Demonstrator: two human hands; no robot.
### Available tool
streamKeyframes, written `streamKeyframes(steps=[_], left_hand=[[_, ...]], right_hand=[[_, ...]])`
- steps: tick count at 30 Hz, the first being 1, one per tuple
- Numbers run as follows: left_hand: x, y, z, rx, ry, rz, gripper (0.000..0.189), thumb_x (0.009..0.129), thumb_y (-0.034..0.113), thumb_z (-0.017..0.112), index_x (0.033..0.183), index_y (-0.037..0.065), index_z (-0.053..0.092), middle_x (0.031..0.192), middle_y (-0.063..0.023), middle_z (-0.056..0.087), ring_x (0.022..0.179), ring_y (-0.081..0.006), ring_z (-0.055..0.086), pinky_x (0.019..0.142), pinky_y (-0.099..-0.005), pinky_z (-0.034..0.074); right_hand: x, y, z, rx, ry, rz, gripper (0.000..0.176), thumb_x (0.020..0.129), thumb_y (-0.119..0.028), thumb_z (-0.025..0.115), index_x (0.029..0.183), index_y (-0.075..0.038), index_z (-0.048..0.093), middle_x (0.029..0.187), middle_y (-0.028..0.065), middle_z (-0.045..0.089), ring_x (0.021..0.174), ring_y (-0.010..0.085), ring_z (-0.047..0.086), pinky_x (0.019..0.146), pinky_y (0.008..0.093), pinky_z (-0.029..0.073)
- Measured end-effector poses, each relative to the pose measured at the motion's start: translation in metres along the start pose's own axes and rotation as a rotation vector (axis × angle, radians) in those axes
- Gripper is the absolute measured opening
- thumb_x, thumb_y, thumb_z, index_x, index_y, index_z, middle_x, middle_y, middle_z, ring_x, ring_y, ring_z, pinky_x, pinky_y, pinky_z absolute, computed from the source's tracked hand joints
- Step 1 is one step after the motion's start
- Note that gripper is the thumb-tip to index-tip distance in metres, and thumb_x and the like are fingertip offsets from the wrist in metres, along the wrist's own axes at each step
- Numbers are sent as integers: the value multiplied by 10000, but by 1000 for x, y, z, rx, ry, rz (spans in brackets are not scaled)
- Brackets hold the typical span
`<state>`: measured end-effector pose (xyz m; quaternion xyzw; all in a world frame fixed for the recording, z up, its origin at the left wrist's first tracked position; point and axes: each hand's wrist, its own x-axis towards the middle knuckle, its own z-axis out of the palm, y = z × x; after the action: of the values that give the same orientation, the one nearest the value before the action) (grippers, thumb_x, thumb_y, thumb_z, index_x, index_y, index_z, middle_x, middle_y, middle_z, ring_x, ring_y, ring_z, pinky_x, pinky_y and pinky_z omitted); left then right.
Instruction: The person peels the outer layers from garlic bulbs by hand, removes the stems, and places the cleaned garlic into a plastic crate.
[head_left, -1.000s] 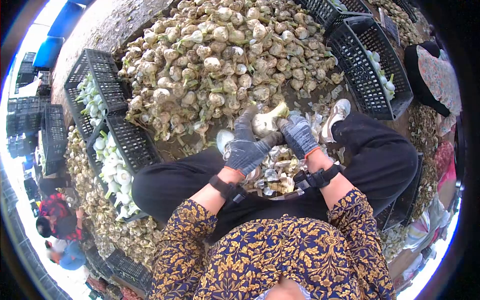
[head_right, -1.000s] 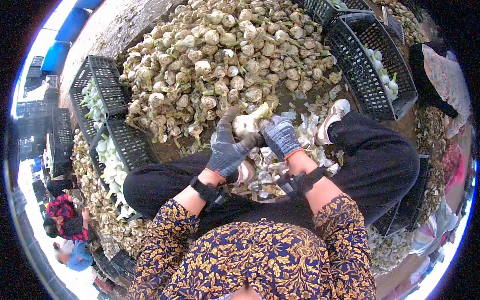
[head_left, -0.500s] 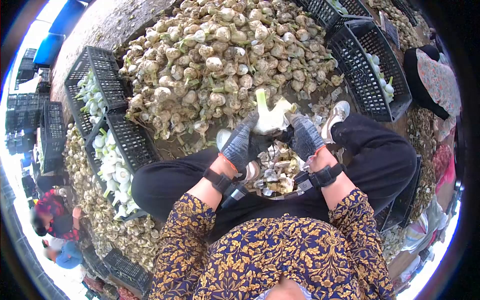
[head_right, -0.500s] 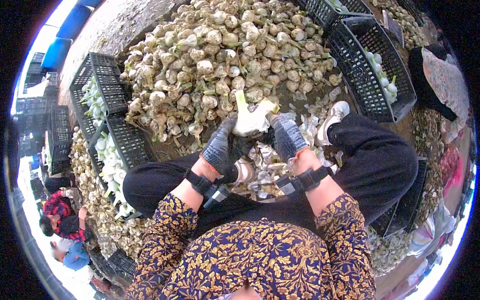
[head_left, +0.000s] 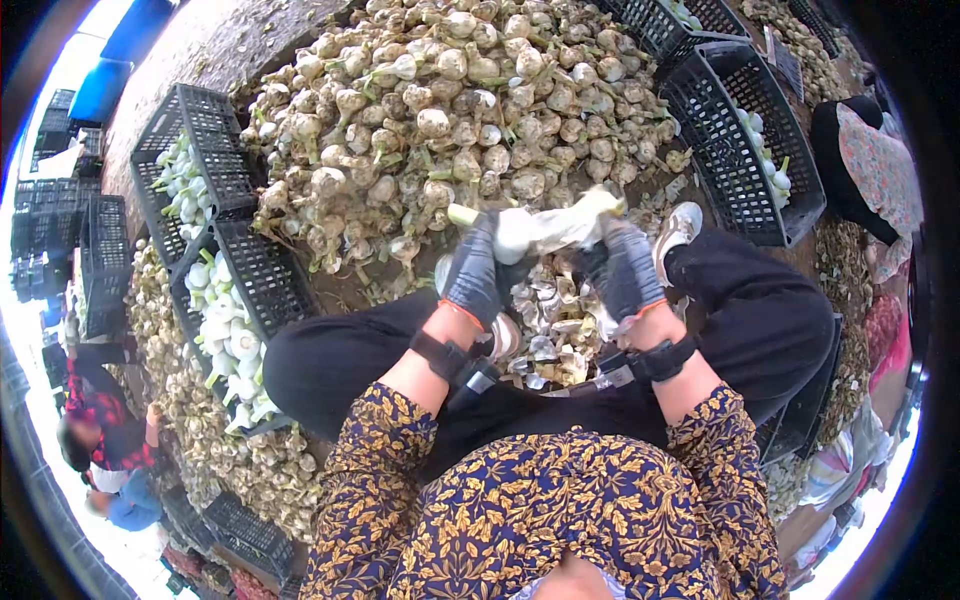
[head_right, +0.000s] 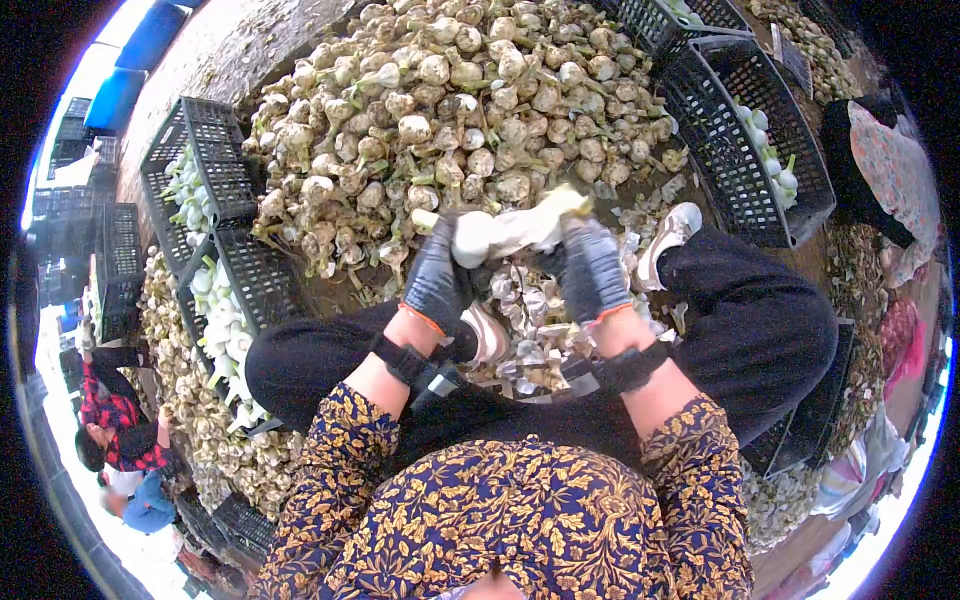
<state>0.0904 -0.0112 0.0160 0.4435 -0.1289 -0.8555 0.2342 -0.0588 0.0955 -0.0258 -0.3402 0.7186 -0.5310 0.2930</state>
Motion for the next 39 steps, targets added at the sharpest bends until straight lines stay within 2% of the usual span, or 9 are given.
streamKeyframes(steps=[3,6,11,12,15,17,25,34,39], left_hand=[[8,1,-9,-48,-85,-24,357,842,394,493,1034,95,529,943,-58,598,777,-189,592,639,-321,512],[6,1,-8,-21,-14,-11,376,841,409,480,1036,90,527,944,-66,603,796,-211,595,624,-334,514],[7,15,-8,-57,-96,-18,363,842,394,427,1016,96,537,889,-72,608,784,-232,598,614,-365,510],[3,15,-4,-58,-20,20,359,843,389,429,1016,93,535,876,-77,609,778,-232,600,617,-369,510],[15,5,-14,-59,0,43,382,840,405,445,1005,72,533,891,-95,599,770,-219,598,623,-343,506],[17,0,-16,-9,54,35,416,843,446,450,968,63,554,855,-95,602,711,-190,600,588,-301,496],[12,-3,-22,938,-103,578,447,892,405,373,976,20,584,837,-115,615,710,-175,563,640,-311,439],[-11,10,0,884,-125,451,463,886,433,369,973,51,615,860,-71,623,746,-135,557,663,-280,442],[-1,2,-12,797,-124,372,497,867,465,396,1001,27,589,861,-99,617,762,-161,566,681,-291,443]], right_hand=[[-3,-10,-16,-1,-47,152,247,873,-156,406,962,32,538,942,125,593,803,233,587,686,315,467],[-7,-66,-22,932,240,577,271,878,-169,374,974,17,546,937,118,606,779,215,604,708,342,503],[-6,-29,-45,-872,-461,389,469,753,-406,487,1021,-27,552,1029,246,545,948,338,546,823,378,436],[-27,19,-42,-1195,-245,-37,459,755,-433,481,1000,-54,564,1023,238,550,936,358,544,834,416,418],[-22,-10,-31,-1198,-279,-27,473,773,-437,470,1019,-42,552,992,209,572,879,357,560,797,408,436],[-5,-20,-28,-1108,-782,15,472,788,-412,495,1041,-17,545,946,192,594,827,313,583,755,368,456],[-5,-73,21,283,-556,805,468,790,-452,543,844,9,596,656,77,564,520,141,535,489,267,437],[-11,-63,13,380,-553,725,321,803,-316,560,816,3,597,627,50,574,549,120,523,516,261,432],[-16,-26,19,49,-383,178,254,749,-203,589,883,13,571,760,100,597,663,151,570,605,292,466]])
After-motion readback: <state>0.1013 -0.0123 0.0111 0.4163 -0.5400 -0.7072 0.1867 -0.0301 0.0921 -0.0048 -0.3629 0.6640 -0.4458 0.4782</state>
